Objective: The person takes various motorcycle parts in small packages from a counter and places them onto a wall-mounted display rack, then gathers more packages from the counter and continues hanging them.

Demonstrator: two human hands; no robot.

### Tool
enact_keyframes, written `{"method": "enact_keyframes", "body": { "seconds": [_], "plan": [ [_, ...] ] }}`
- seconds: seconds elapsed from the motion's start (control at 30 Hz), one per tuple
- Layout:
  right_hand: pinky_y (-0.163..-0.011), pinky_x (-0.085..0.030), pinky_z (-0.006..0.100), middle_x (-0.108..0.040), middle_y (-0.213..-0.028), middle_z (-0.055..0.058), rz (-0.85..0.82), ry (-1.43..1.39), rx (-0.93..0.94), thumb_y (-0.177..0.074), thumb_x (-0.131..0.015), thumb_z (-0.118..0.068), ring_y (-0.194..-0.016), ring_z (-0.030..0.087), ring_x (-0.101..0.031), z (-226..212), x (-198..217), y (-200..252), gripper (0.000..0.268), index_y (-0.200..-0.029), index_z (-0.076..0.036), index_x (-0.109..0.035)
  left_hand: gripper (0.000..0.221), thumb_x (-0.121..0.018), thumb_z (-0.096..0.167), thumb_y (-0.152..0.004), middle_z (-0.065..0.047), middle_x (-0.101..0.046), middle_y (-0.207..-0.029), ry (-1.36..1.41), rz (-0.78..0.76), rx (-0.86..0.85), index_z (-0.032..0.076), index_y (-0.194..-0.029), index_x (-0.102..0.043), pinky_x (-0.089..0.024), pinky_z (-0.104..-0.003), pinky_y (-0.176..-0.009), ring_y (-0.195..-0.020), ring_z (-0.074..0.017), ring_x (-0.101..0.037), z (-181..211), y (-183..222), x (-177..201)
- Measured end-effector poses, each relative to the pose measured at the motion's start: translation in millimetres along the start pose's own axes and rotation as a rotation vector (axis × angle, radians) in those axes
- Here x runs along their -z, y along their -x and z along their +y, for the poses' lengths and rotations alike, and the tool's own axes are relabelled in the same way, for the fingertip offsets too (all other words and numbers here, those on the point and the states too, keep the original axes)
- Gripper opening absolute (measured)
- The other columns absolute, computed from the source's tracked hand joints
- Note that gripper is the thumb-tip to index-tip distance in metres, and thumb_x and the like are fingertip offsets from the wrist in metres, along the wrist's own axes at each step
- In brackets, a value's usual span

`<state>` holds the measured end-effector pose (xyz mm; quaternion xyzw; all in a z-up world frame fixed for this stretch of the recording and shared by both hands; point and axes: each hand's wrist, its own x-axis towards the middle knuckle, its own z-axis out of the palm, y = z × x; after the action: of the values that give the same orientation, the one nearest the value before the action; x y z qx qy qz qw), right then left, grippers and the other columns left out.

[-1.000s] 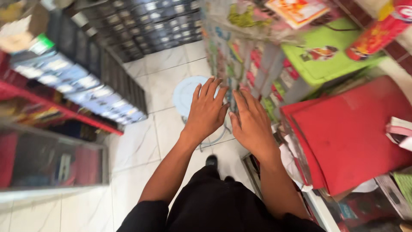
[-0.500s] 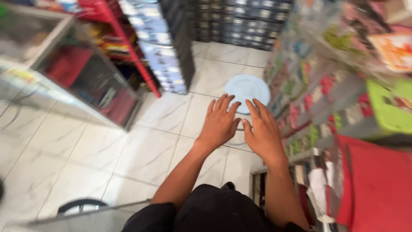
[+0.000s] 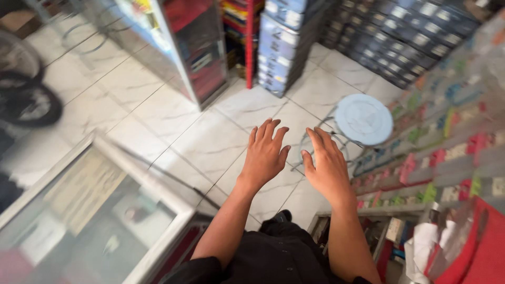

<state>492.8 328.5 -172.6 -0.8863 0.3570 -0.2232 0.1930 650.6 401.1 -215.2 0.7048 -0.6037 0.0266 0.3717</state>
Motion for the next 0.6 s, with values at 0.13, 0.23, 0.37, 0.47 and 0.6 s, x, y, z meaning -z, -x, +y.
{"method": "enact_keyframes", "body": {
  "seconds": [0.13,0.23,0.37,0.47,0.6],
  "plan": [
    [-0.101,-0.047,0.049,-0.053,-0.146,0.019,-0.054,-0.061,0.095,-0.092,-0.065,-0.016,-0.126,0.041,-0.056,-27.9,-18.5,5.1,0.052,-0.141,-0.005,-0.054,0.043,-0.071,0.015,-0.089,-0.017,-0.053,-0.143,-0.074,0.058,0.077,0.006,-0.129,-0.058,-0.034,-0.062,-0.113,-0.141,-0.0400,-0.043,-6.9,35.8,31.7],
    [-0.101,-0.047,0.048,-0.054,-0.146,0.018,-0.104,-0.112,0.199,-0.092,-0.065,-0.015,-0.127,0.040,-0.056,-45.4,-28.8,6.7,0.052,-0.141,-0.006,-0.054,0.043,-0.071,0.015,-0.089,-0.017,-0.053,-0.143,-0.121,0.105,0.134,0.006,-0.130,-0.058,-0.034,-0.062,-0.113,-0.141,-0.0400,-0.043,-8.5,55.3,50.8],
    [-0.102,-0.047,0.047,-0.054,-0.147,0.015,-0.220,-0.185,0.247,-0.091,-0.065,-0.016,-0.129,0.037,-0.055,-55.5,-32.0,4.4,0.051,-0.141,-0.009,-0.055,0.043,-0.070,0.016,-0.091,-0.017,-0.053,-0.143,-0.182,0.171,0.209,0.006,-0.131,-0.058,-0.033,-0.063,-0.113,-0.141,-0.0399,-0.042,-6.1,73.2,63.5],
    [-0.103,-0.046,0.047,-0.055,-0.146,0.014,-0.234,-0.178,0.359,-0.093,-0.065,-0.016,-0.130,0.036,-0.055,-60.2,-32.1,-4.0,0.051,-0.142,-0.009,-0.055,0.042,-0.070,0.017,-0.092,-0.017,-0.053,-0.143,-0.210,0.203,0.278,0.006,-0.131,-0.058,-0.033,-0.063,-0.113,-0.142,-0.0401,-0.041,-0.8,82.7,69.1],
    [-0.105,-0.046,0.045,-0.055,-0.147,0.013,-0.279,-0.262,0.419,-0.093,-0.065,-0.016,-0.131,0.036,-0.054,-67.6,-31.1,-9.1,0.051,-0.142,-0.009,-0.055,0.042,-0.069,0.016,-0.092,-0.018,-0.051,-0.145,-0.255,0.212,0.332,0.006,-0.131,-0.057,-0.033,-0.062,-0.114,-0.144,-0.0405,-0.040,9.4,89.8,81.6]
  ]
}}
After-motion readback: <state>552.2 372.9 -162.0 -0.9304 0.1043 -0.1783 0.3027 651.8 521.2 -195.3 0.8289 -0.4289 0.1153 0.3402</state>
